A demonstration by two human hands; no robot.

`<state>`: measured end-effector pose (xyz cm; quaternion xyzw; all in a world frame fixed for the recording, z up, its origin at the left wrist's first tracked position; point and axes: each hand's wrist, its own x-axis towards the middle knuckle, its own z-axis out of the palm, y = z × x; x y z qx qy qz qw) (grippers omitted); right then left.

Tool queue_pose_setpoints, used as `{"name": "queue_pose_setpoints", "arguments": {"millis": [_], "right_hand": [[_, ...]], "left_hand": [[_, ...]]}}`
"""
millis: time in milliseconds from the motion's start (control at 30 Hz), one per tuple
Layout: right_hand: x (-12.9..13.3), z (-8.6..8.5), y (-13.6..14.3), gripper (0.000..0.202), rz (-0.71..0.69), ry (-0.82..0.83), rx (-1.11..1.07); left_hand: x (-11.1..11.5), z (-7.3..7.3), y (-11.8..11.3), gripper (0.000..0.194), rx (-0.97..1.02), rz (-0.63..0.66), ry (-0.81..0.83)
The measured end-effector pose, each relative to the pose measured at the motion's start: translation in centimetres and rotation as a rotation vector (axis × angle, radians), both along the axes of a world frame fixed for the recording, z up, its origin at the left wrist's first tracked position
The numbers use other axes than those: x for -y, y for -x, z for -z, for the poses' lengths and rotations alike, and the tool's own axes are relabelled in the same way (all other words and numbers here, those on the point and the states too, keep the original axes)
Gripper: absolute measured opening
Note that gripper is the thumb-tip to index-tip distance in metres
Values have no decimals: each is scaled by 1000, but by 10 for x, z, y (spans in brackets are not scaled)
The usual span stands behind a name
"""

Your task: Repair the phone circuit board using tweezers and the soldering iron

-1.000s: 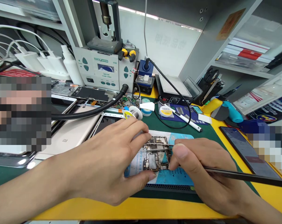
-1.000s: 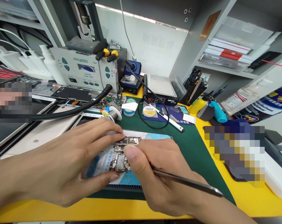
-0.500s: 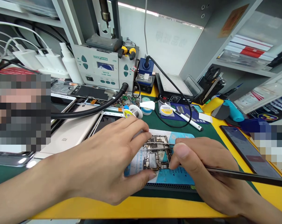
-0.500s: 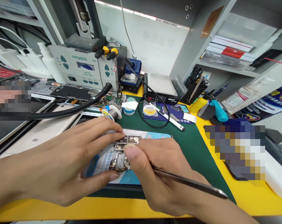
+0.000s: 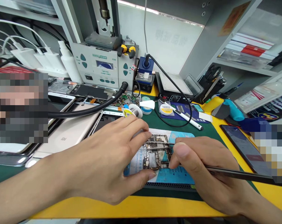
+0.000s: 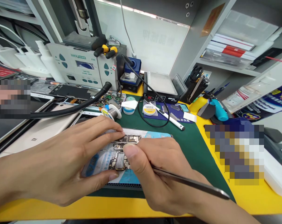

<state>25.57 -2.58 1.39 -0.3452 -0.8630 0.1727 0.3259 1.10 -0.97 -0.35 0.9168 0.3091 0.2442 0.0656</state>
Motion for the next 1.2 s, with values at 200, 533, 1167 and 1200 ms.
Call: {"name": "queue_pose_setpoints", "arguments": {"millis": [200, 533, 1167, 1200], "right_hand": [[-2, 2, 0, 46, -3, 2, -1], [-1, 1, 0, 48, 9, 4, 20], [-1, 0, -1, 49, 6, 2, 31], [-2, 0, 0, 48, 2, 6, 25]], "left_hand": [[0, 3, -2, 43, 4, -7, -18], [-1, -2, 5, 37, -84, 27, 61], [1, -2, 4, 35, -74, 34, 72], [1, -2, 4, 34, -74, 36, 75]]}}
